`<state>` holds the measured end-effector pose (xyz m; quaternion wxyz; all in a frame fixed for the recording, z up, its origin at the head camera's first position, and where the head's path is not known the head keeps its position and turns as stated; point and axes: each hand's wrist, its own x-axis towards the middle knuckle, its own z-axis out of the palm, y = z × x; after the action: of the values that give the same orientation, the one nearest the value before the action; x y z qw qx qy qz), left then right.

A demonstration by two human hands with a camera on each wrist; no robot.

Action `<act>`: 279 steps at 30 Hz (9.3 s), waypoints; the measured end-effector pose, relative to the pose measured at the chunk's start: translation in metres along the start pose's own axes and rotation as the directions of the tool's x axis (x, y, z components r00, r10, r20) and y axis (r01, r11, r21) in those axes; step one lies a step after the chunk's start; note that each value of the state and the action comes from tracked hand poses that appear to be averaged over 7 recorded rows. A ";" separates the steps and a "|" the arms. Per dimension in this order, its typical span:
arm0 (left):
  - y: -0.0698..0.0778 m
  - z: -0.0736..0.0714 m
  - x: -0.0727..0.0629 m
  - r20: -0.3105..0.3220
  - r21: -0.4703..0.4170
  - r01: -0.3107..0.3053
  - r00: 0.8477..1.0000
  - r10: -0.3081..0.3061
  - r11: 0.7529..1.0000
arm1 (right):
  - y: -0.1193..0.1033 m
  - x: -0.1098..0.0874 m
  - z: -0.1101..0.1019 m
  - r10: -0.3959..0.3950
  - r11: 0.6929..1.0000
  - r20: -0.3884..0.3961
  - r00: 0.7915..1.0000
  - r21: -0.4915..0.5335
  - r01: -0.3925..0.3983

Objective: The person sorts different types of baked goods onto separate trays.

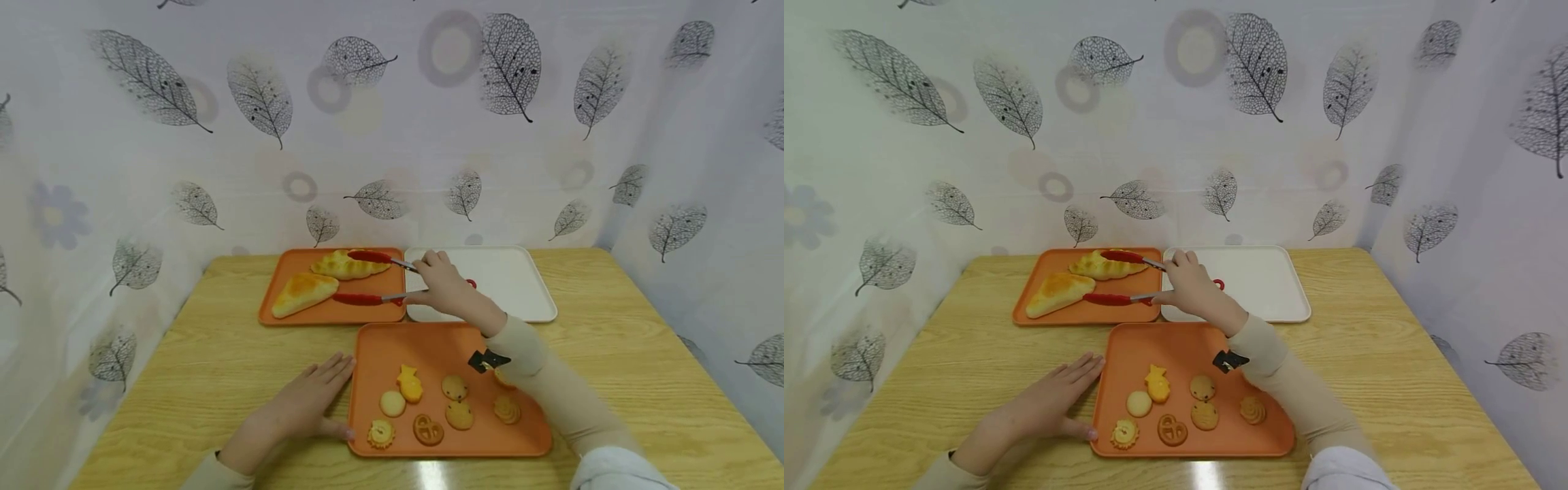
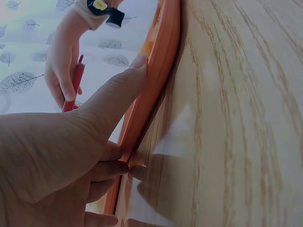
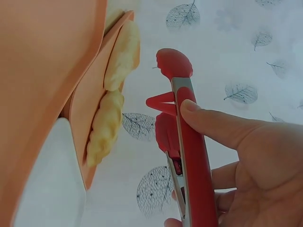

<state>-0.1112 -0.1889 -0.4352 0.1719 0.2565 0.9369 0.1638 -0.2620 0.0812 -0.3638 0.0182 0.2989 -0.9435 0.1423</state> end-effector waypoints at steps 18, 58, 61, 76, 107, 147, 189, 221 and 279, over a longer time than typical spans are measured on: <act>-0.001 0.000 0.000 -0.003 0.003 -0.001 1.000 0.001 1.000 | 0.060 -0.103 -0.017 0.043 0.999 -0.102 0.994 0.034 -0.040; 0.003 0.007 0.003 -0.020 0.001 -0.011 1.000 0.011 1.000 | 0.138 -0.255 -0.033 -0.081 0.980 -0.169 0.982 -0.195 0.047; 0.003 0.007 0.004 -0.017 -0.002 -0.008 1.000 0.008 1.000 | 0.137 -0.256 -0.034 -0.072 0.976 -0.154 0.985 -0.213 0.038; 0.001 0.008 0.002 -0.026 -0.006 -0.011 1.000 0.011 1.000 | 0.137 -0.255 -0.034 -0.090 0.972 -0.184 0.979 -0.229 0.046; -0.003 0.002 0.004 -0.009 0.004 -0.005 1.000 0.005 1.000 | 0.171 -0.201 -0.053 -0.096 0.973 -0.217 0.971 -0.228 0.045; -0.010 0.002 0.008 -0.010 0.006 -0.015 1.000 0.015 1.000 | 0.233 -0.105 -0.042 0.425 0.884 -0.012 0.905 -0.207 -0.419; -0.011 0.003 0.009 -0.025 0.032 -0.003 1.000 0.004 0.999 | 0.162 -0.150 -0.025 0.212 0.963 -0.287 0.934 -0.103 -0.250; -0.012 0.005 0.010 -0.019 0.039 -0.011 1.000 0.012 0.999 | 0.089 -0.147 0.005 -0.298 0.953 -0.100 0.949 0.025 0.302; -0.011 0.002 0.009 -0.025 0.014 -0.027 0.999 0.027 1.000 | 0.109 -0.159 -0.042 -0.278 0.959 -0.200 0.939 -0.103 0.262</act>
<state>-0.1224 -0.1919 -0.4437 0.1559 0.2680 0.9367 0.1627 -0.1954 0.2673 -0.3705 0.1494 0.4079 -0.8907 0.1341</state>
